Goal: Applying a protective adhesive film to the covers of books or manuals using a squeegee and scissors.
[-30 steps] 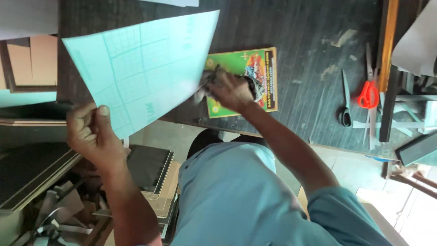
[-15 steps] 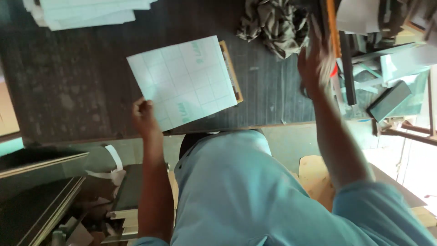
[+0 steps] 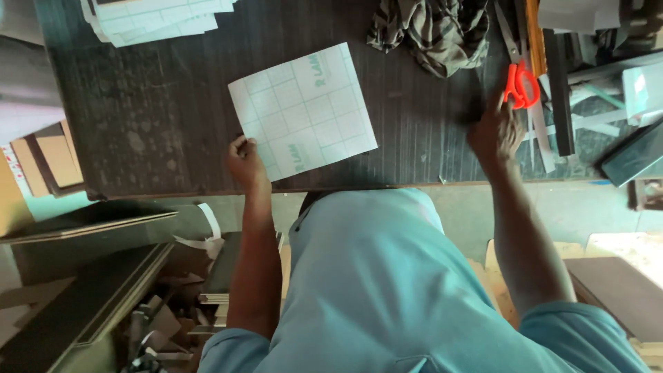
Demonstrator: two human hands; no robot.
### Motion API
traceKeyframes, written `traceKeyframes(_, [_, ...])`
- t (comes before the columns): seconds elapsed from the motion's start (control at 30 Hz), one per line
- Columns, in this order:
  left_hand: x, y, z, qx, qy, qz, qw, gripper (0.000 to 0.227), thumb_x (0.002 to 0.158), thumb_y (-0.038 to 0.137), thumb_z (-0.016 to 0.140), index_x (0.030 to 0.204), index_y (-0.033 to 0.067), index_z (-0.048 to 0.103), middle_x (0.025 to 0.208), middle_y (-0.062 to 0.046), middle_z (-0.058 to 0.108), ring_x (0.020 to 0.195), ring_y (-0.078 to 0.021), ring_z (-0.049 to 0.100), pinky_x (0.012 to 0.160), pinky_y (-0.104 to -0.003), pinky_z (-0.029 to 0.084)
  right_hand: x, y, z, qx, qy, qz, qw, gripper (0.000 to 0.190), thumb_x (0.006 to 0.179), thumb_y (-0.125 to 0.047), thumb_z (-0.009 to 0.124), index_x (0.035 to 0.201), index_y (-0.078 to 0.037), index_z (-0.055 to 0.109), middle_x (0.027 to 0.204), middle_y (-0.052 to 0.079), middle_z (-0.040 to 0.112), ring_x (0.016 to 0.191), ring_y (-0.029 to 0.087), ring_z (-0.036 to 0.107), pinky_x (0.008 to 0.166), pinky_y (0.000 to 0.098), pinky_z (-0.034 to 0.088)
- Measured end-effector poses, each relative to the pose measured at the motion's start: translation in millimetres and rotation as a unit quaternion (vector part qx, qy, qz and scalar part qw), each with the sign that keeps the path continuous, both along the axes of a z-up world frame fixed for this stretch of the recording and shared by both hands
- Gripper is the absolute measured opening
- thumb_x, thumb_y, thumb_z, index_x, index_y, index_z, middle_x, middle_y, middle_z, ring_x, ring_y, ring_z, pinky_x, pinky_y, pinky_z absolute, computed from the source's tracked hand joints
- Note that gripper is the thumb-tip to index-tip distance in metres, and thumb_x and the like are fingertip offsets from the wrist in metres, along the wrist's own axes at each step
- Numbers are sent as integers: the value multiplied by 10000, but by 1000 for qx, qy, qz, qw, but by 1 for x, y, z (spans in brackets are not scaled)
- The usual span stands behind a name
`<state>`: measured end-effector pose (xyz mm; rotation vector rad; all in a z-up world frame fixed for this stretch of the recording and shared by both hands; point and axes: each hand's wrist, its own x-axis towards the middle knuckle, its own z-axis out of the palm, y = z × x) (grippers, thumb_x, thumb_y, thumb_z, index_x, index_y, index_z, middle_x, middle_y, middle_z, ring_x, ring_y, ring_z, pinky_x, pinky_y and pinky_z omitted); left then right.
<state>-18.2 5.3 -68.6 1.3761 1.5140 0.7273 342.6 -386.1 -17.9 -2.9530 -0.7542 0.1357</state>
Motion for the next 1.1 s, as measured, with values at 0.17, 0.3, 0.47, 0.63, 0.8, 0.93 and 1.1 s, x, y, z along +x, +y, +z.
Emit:
traceKeyframes(0.17, [-1, 10, -12, 52, 55, 8, 997, 193, 939, 104, 739, 1101, 1, 720, 1019, -106, 751, 920, -194, 712, 810, -321, 563, -39, -14, -29, 139, 60, 46, 987, 390, 877, -55, 670, 1248, -104, 558, 1102, 198, 653, 915, 400, 658, 758, 521, 514])
traceKeyframes(0.3, [1, 6, -5, 83, 103, -4, 991, 277, 950, 166, 739, 1190, 38, 688, 1135, -132, 735, 1010, -242, 737, 875, -367, 589, -70, 15, -5, 276, 140, 117, 944, 440, 977, -55, 586, 1414, -93, 547, 953, 153, 667, 859, 351, 676, 753, 465, 538])
traceKeyframes(0.47, [32, -25, 23, 301, 210, -128, 921, 493, 959, 173, 752, 1410, 111, 565, 1437, -140, 527, 1346, -322, 506, 1117, -513, 417, -80, 55, 47, 245, 229, 95, 937, 296, 1027, -124, 666, 1319, -74, 662, 804, 142, 676, 664, 273, 679, 610, 408, 521])
traceKeyframes(0.63, [101, -71, 61, 413, 183, -357, 818, 737, 926, 414, 817, 1536, 195, 466, 1636, -160, 312, 1539, -401, 243, 1260, -636, 195, -80, 64, 48, 319, 269, 204, 886, 191, 1012, -110, 732, 1200, -80, 721, 880, 107, 708, 726, 200, 718, 661, 351, 571])
traceKeyframes(0.8, [132, -88, 62, 273, 264, -466, 799, 1054, 818, 644, 812, 1616, 182, 301, 1676, -246, 78, 1544, -512, 37, 1197, -766, 6, -80, 80, 62, 253, 151, 328, 897, 418, 946, 41, 642, 1313, -123, 755, 1056, 63, 706, 918, 234, 705, 803, 371, 594])
traceKeyframes(0.93, [129, -86, 40, 271, 258, -466, 802, 1137, 800, 686, 813, 1638, 193, 225, 1681, -243, 13, 1546, -509, -11, 1177, -793, -30, -81, 95, 68, 212, 96, 345, 909, 303, 879, -188, 792, 1182, -193, 786, 1056, 69, 696, 902, 253, 664, 808, 422, 546])
traceKeyframes(1.1, [122, -89, 28, 308, 225, -456, 804, 1225, 814, 691, 865, 1689, 231, 141, 1718, -203, -63, 1581, -477, -54, 1211, -788, -42, -80, 90, 43, 190, -3, 393, 900, 218, 1004, -199, 773, 1214, -252, 798, 1134, 25, 683, 875, 200, 618, 769, 385, 457])
